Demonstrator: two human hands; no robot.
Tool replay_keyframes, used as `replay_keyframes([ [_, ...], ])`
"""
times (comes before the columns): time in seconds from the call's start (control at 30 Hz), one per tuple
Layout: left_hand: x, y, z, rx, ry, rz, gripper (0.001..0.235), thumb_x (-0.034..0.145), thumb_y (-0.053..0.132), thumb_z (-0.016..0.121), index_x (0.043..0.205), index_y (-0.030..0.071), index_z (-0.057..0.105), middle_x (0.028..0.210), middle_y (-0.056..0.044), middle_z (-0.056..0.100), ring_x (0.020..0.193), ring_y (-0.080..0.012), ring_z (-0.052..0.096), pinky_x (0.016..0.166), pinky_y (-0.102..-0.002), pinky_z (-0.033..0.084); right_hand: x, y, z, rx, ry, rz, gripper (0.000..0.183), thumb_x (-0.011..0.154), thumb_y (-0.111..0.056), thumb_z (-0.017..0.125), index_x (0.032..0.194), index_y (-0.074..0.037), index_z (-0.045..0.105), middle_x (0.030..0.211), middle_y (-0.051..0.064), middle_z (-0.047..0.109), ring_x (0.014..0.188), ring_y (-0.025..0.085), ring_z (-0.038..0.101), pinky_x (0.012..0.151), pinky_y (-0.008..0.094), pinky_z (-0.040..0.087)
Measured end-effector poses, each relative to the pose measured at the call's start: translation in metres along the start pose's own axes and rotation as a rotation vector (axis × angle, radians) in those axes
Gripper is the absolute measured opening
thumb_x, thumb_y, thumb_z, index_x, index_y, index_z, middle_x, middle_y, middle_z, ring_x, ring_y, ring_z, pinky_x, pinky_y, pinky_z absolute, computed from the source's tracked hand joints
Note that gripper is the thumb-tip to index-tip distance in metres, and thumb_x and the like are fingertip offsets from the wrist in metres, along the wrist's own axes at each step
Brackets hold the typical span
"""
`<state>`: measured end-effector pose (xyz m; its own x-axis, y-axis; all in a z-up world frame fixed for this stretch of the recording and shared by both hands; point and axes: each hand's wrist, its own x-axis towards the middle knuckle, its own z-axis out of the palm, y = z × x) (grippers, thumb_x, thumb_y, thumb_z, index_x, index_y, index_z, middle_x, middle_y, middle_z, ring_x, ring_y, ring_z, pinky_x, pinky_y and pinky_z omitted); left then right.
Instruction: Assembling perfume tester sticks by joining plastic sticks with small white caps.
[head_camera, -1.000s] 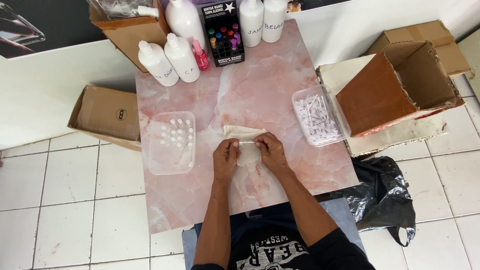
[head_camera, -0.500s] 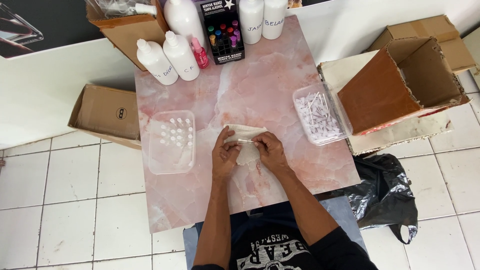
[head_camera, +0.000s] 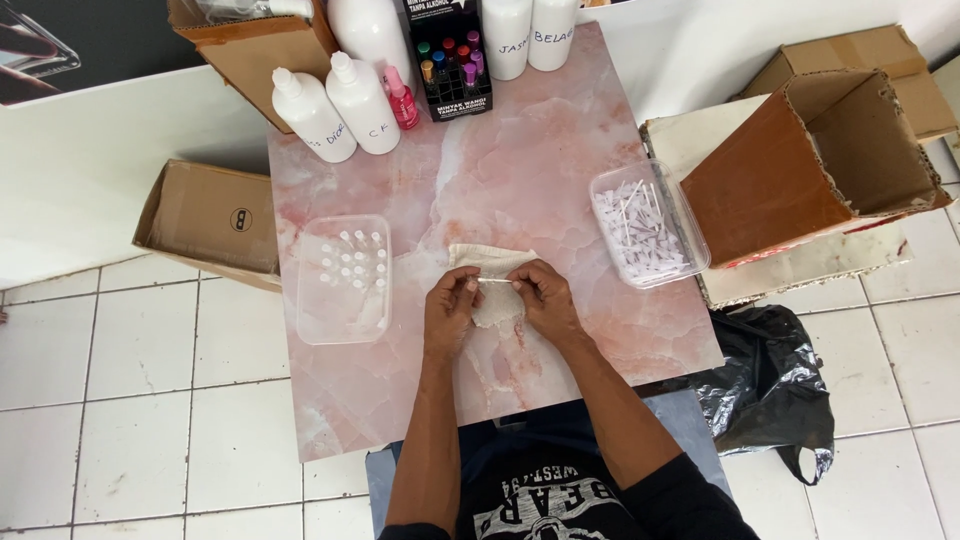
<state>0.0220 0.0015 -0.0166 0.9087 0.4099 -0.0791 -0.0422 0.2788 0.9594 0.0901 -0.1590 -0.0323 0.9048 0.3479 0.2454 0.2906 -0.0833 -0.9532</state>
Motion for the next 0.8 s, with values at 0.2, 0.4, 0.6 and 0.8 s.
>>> replay_keyframes([
  [0.2,-0.003,0.014,0.009,0.089,0.055,-0.067,0.02,0.105,0.015,0.057,0.1,0.002,0.072,0.07,-0.004,0.058,0.057,-0.0074,0.052,0.054,-0.021,0.045,-0.002,-0.001,-0.002,0.075,-0.01,0.039,0.012,0.095,0.005,0.064,0.096,-0.002,0.074,0.087,0.01,0.066,0.083,0.015,0.058,0.076,0.033,0.05],
  [0.4,0.007,-0.011,0.003,0.269,0.037,-0.109,0.029,0.103,0.029,0.066,0.085,0.008,0.075,0.064,-0.006,0.061,0.054,-0.0088,0.053,0.051,-0.024,0.045,0.0,-0.005,-0.002,0.057,-0.024,0.028,0.01,0.094,0.005,0.067,0.095,-0.001,0.075,0.087,0.012,0.066,0.081,0.017,0.061,0.075,0.033,0.051],
  [0.6,0.001,0.006,0.0,0.083,-0.037,-0.094,0.019,0.09,0.0,0.074,0.109,0.0,0.073,0.089,-0.009,0.07,0.082,-0.0136,0.066,0.078,-0.026,0.058,-0.002,0.004,-0.002,0.054,-0.027,0.052,0.011,0.094,0.004,0.066,0.096,-0.002,0.075,0.087,0.011,0.066,0.081,0.015,0.059,0.075,0.032,0.05],
  [0.8,-0.001,0.01,-0.004,0.037,-0.033,-0.074,0.021,0.089,-0.003,0.075,0.11,0.0,0.072,0.09,-0.007,0.066,0.083,-0.012,0.064,0.077,-0.025,0.057,-0.001,-0.003,-0.009,0.083,-0.042,0.11,0.012,0.095,0.004,0.065,0.098,-0.001,0.075,0.09,0.01,0.066,0.085,0.014,0.058,0.08,0.032,0.05],
])
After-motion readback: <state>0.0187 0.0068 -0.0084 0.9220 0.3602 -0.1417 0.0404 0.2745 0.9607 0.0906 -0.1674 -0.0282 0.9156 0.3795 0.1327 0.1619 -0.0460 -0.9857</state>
